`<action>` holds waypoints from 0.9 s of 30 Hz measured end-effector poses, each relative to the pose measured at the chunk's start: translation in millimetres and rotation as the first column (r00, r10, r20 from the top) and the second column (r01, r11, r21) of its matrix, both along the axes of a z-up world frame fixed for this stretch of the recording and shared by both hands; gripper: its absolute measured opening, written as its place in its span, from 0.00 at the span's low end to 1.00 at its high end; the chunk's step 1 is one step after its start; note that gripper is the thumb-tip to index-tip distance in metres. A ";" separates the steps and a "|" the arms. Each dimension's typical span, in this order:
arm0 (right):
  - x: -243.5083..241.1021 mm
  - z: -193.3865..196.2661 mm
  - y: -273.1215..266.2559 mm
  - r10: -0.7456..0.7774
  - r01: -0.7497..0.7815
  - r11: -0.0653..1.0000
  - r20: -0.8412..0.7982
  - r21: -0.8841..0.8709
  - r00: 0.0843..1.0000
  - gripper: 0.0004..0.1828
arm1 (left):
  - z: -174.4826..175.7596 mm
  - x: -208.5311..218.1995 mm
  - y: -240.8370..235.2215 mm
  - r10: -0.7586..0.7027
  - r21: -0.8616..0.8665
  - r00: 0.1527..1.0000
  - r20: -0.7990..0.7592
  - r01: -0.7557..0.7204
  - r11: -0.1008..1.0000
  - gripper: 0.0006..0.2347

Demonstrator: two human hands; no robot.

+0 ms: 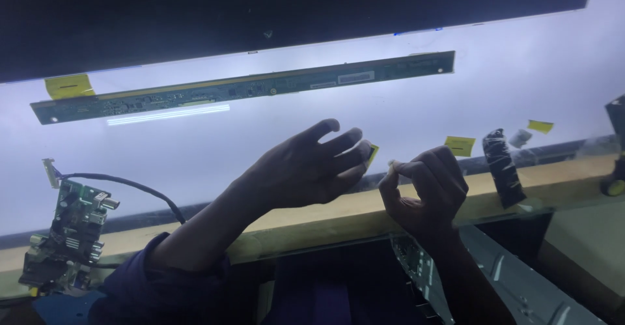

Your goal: The person cleans small electronic components and a circuit board using a cotton swab. They wipe the surfaces of the items and place them on a lighted workbench. The person also briefly stands and walks to retrieve a cotton swab from a container.

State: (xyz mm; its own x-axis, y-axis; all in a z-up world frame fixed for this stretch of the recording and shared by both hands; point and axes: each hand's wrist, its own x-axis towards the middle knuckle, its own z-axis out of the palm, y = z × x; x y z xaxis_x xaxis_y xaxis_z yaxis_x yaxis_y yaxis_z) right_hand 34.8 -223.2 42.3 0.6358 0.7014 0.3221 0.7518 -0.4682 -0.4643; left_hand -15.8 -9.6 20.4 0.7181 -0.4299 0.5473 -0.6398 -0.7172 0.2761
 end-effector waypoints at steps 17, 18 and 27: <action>-61.6 93.6 -180.4 -0.425 0.677 0.723 -0.680 0.142 0.597 0.05 | 0.6 -8.5 -25.2 0.127 0.006 0.991 -0.029 -0.127 0.992 0.22; -59.5 91.7 -182.3 -0.427 0.690 0.706 -0.681 0.160 0.595 0.05 | 6.6 -7.2 -25.8 0.107 0.020 0.994 -0.017 -0.106 0.994 0.22; 28.1 74.1 -233.6 -0.647 0.745 0.660 -0.434 0.094 0.627 0.11 | 42.0 -11.5 -55.6 0.274 0.085 0.961 -0.038 -0.271 0.959 0.24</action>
